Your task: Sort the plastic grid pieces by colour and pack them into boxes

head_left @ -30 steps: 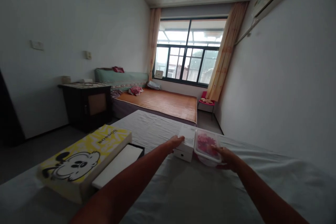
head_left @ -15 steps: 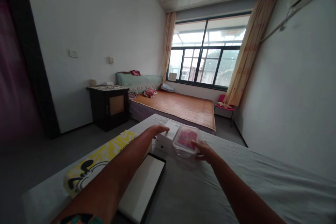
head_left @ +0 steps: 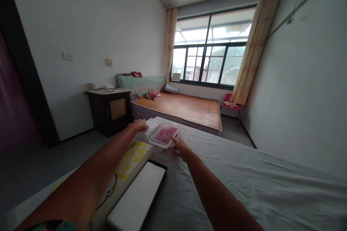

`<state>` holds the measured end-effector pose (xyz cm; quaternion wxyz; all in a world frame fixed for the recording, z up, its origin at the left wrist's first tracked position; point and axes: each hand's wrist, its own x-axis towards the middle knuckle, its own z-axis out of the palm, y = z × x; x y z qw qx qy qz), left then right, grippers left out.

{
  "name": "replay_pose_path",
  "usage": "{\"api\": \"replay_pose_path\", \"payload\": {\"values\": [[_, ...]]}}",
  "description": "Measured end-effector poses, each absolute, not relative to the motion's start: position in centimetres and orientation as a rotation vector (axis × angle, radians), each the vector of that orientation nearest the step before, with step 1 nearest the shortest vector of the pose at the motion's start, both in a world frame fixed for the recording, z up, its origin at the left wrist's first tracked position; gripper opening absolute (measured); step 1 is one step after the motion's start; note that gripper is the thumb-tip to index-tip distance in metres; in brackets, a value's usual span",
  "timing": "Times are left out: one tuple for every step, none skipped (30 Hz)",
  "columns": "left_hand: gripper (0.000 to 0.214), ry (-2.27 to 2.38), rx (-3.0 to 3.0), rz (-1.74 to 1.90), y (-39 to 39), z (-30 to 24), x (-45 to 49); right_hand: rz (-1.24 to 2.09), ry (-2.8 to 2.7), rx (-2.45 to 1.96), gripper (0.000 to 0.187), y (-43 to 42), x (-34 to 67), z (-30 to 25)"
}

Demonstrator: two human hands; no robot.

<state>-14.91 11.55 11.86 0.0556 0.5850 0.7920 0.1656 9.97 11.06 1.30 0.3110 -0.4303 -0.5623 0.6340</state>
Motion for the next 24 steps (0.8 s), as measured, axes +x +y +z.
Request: {"api": "replay_pose_path", "payload": {"values": [[0.044, 2.446, 1.803, 0.468, 11.0, 12.1, -14.6, 1.658, -1.453, -1.164, 0.077, 10.5, 10.2, 1.3], [0.048, 2.475, 1.836, 0.449, 10.5, 12.3, -14.1, 1.640, -1.421, -1.193, 0.079, 9.8, 10.7, 1.3], [0.051, 2.480, 1.879, 0.442, 9.9, 12.5, -13.4, 1.626, -1.394, -1.213, 0.079, 8.9, 11.4, 1.2], [0.053, 2.462, 1.943, 0.435, 9.2, 12.6, -12.4, 1.619, -1.379, -1.220, 0.078, 7.8, 12.4, 1.2], [0.053, 2.425, 2.015, 0.427, 8.4, 12.6, -11.3, 1.614, -1.371, -1.219, 0.077, 6.6, 13.7, 1.1], [0.053, 2.377, 2.086, 0.418, 7.6, 12.6, -10.0, 1.611, -1.369, -1.215, 0.076, 5.2, 15.1, 1.0], [0.053, 2.317, 2.163, 0.413, 6.6, 12.5, -8.5, 1.608, -1.368, -1.212, 0.077, 3.7, 16.7, 1.0], [0.052, 2.245, 2.246, 0.411, 5.5, 12.3, -6.9, 1.602, -1.373, -1.212, 0.078, 2.1, 18.5, 1.0], [0.051, 2.161, 2.337, 0.416, 4.3, 12.1, -5.1, 1.595, -1.391, -1.212, 0.080, 0.3, 20.5, 1.1], [0.049, 2.049, 2.462, 0.432, 3.0, 11.8, -3.3, 1.585, -1.421, -1.211, 0.081, -1.5, 22.6, 1.1], [0.048, 1.904, 2.604, 0.452, 1.5, 11.4, -1.4, 1.573, -1.462, -1.212, 0.082, -3.4, 24.9, 1.1], [0.046, 1.796, 2.689, 0.464, 0.0, 11.0, 0.5, 1.553, -1.512, -1.217, 0.081, -5.2, 27.3, 1.0], [0.045, 1.672, 2.762, 0.448, -1.7, 10.4, 2.3, 1.515, -1.565, -1.232, 0.080, -7.1, 29.9, 0.9], [0.044, 1.556, 2.812, 0.444, -3.4, 9.8, 4.1, 1.452, -1.614, -1.259, 0.077, -9.0, 32.6, 0.8], [0.043, 1.440, 2.854, 0.418, -5.1, 9.0, 5.8, 1.362, -1.652, -1.302, 0.075, -10.8, 35.4, 0.7], [0.044, 1.326, 2.888, 0.391, -6.8, 8.3, 7.3, 1.250, -1.680, -1.362, 0.073, -12.5, 38.3, 0.7], [0.043, 1.225, 2.904, 0.352, -8.5, 7.5, 8.8, 1.123, -1.697, -1.432, 0.071, -14.2, 41.4, 0.7], [0.045, 1.129, 2.915, 0.306, -10.0, 6.8, 10.0, 0.989, -1.697, -1.515, 0.069, -15.9, 44.6, 0.8], [0.047, 1.055, 2.918, 0.271, -11.5, 6.1, 11.1, 0.848, -1.683, -1.610, 0.067, -17.5, 48.0, 1.1], [0.048, 0.995, 2.913, 0.233, -12.7, 5.5, 12.1, 0.694, -1.658, -1.714, 0.065, -19.0, 51.5, 1.6], [0.050, 0.945, 2.908, 0.197, -13.7, 5.0, 13.0, 0.522, -1.621, -1.823, 0.063, -20.7, 55.1, 2.2], [0.051, 0.897, 2.906, 0.172, -14.5, 4.6, 13.7, 0.321, -1.581, -1.929, 0.061, -22.4, 58.8, 3.0], [0.051, 0.859, 2.905, 0.153, -15.1, 4.3, 14.3, 0.099, -1.530, -2.034, 0.060, -24.1, 62.5, 3.8], [0.051, 0.827, 2.906, 0.143, -15.6, 4.1, 14.9, -0.084, -1.467, -2.123, 0.060, -26.0, 66.1, 4.7]]}}
